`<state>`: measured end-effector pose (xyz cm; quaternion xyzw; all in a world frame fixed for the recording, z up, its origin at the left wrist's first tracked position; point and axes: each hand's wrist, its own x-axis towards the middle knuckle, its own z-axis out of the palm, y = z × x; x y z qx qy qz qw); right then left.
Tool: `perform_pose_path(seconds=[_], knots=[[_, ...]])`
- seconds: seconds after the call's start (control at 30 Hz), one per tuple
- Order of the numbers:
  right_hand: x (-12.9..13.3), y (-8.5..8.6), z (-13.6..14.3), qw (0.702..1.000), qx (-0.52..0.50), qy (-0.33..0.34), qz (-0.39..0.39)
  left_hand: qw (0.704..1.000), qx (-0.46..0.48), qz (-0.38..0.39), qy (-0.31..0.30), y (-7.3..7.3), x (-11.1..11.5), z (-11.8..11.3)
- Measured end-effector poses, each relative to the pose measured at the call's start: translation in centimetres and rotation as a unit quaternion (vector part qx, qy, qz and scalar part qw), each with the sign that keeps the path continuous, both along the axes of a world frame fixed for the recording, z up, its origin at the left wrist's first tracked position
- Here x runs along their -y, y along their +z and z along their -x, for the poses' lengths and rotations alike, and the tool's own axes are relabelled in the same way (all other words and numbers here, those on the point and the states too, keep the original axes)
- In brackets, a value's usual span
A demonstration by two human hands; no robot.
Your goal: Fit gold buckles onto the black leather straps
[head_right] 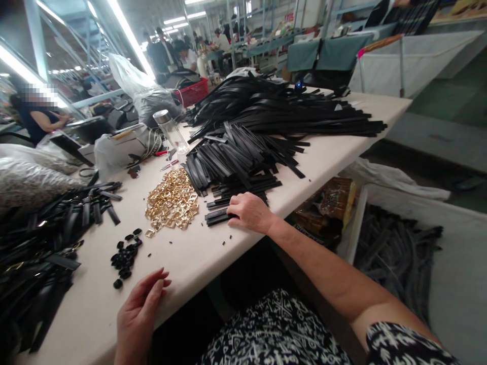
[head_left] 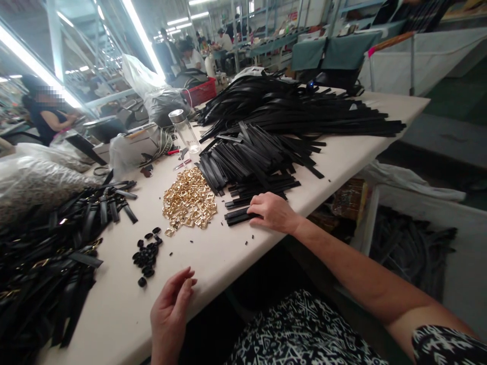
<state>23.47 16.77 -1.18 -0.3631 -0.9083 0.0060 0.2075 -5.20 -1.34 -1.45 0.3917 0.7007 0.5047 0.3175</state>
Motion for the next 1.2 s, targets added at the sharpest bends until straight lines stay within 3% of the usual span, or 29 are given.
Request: perform_pose_path(seconds=[0.33,0.5,0.6,0.7,0.77,0.87,0.93,1.1,1.2], knots=[[-0.8,0.2,0.8,0.995,0.009,-0.089,0.042,1.000,0.004,0.010,0.001,0.2,0.1,0.0],[-1.6,0.2,1.0,0.994,0.031,-0.091,0.046,1.000,0.001,0.008,-0.006,0.0,0.1,0.2],[-1.4,1.0,1.0,0.995,0.036,-0.086,0.026,1.000,0.014,0.007,-0.002,0.1,0.1,0.2],[0.8,2.5,1.5,0.995,-0.052,-0.082,0.027,1.000,0.026,0.005,0.006,0.4,0.0,-0.2],[3.2,3.4,2.2,0.982,-0.147,-0.056,0.103,0.998,0.064,-0.005,0.008,0.6,0.0,-0.6],[7.2,4.0,3.6,0.928,-0.233,0.008,0.291,0.984,0.176,-0.009,-0.009,0.8,-0.2,-1.8],[9.2,3.7,4.5,0.894,-0.251,0.021,0.369,0.971,0.238,-0.002,-0.028,0.9,-0.3,-2.6],[11.2,1.9,6.1,0.844,-0.275,0.022,0.460,0.953,0.300,0.040,-0.037,1.2,-0.5,-3.7],[11.8,1.4,6.5,0.829,-0.290,0.037,0.476,0.945,0.321,0.054,-0.035,1.1,-0.3,-3.6]])
